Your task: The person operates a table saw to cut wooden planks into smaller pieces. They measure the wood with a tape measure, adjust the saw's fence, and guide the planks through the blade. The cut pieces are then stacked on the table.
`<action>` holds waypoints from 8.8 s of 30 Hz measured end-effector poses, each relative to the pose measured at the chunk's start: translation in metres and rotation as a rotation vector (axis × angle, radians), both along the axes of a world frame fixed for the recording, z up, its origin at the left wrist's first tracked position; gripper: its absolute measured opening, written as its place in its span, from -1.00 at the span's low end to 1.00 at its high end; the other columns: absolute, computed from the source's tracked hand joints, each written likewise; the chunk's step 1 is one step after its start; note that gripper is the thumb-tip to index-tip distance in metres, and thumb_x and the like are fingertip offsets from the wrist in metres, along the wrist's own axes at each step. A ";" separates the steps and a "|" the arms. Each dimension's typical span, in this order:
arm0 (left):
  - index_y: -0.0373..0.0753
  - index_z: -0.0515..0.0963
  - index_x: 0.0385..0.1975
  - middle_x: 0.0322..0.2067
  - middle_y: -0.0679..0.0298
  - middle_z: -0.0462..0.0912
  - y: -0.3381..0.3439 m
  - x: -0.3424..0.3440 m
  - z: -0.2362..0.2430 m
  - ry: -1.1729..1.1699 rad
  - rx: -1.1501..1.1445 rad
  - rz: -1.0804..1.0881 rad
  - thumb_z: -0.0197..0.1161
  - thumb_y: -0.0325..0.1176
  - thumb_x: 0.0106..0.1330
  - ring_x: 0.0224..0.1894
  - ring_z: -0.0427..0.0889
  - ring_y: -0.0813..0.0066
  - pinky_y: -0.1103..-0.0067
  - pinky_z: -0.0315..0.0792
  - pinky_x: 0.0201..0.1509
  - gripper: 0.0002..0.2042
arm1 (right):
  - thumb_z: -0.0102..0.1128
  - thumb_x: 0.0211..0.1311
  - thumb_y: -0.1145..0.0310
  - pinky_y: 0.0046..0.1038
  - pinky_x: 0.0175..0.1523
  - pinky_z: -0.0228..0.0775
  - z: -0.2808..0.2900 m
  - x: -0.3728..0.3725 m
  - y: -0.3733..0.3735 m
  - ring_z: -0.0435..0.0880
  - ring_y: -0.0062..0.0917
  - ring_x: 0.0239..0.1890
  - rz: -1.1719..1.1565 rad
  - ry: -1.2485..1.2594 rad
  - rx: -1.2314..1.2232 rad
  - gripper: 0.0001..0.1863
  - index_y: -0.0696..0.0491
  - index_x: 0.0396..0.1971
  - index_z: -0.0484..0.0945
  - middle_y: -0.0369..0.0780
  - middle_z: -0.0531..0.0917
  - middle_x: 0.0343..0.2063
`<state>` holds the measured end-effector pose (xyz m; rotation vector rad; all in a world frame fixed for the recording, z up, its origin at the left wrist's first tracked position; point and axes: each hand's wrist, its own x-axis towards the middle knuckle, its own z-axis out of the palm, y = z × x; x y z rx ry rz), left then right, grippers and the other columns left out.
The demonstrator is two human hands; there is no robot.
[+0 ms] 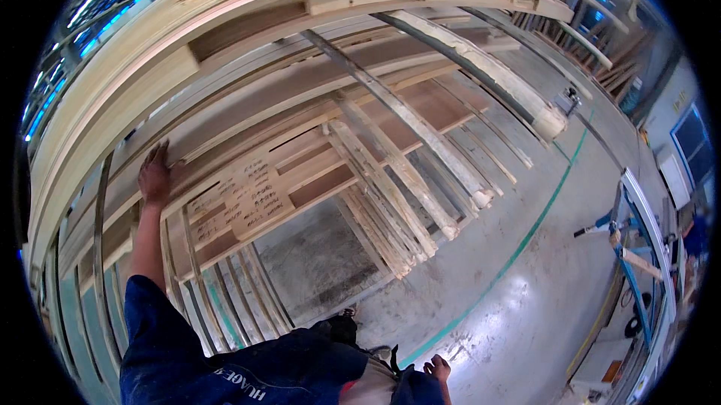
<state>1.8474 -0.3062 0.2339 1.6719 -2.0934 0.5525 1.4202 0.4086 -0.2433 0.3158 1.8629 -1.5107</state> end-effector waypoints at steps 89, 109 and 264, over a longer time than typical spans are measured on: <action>-0.22 0.65 -0.30 -0.37 0.11 0.68 -0.085 -0.114 -0.215 -0.046 -0.036 -0.619 0.33 0.33 0.16 -0.42 0.64 0.02 0.22 0.55 -0.40 -0.39 | 0.26 0.06 0.05 -0.27 0.10 0.53 0.055 0.138 -0.078 0.73 -0.20 -0.04 -0.160 -0.061 0.475 -0.53 0.06 -0.13 0.76 -0.02 0.76 -0.12; -0.40 0.40 0.31 0.29 -0.06 0.46 -0.003 -0.155 -0.063 0.240 0.788 -0.134 0.27 0.22 0.28 0.38 0.37 0.15 0.37 0.23 0.43 -0.18 | 0.35 0.11 0.09 -0.30 0.03 0.58 0.072 0.152 -0.059 0.77 -0.26 -0.12 -0.328 -0.062 0.385 -0.55 0.12 -0.11 0.75 -0.01 0.77 -0.17; -0.32 0.37 0.20 0.11 -0.08 0.42 1.853 -1.893 -0.146 -0.227 0.880 -2.365 0.46 -0.32 0.14 0.18 0.42 -0.10 0.24 0.36 0.28 -0.38 | -0.19 0.48 -0.12 -0.04 0.07 0.49 0.227 -1.201 1.572 0.67 0.03 -0.09 -0.573 -0.039 1.169 -0.40 0.08 -0.13 0.70 0.08 0.71 -0.19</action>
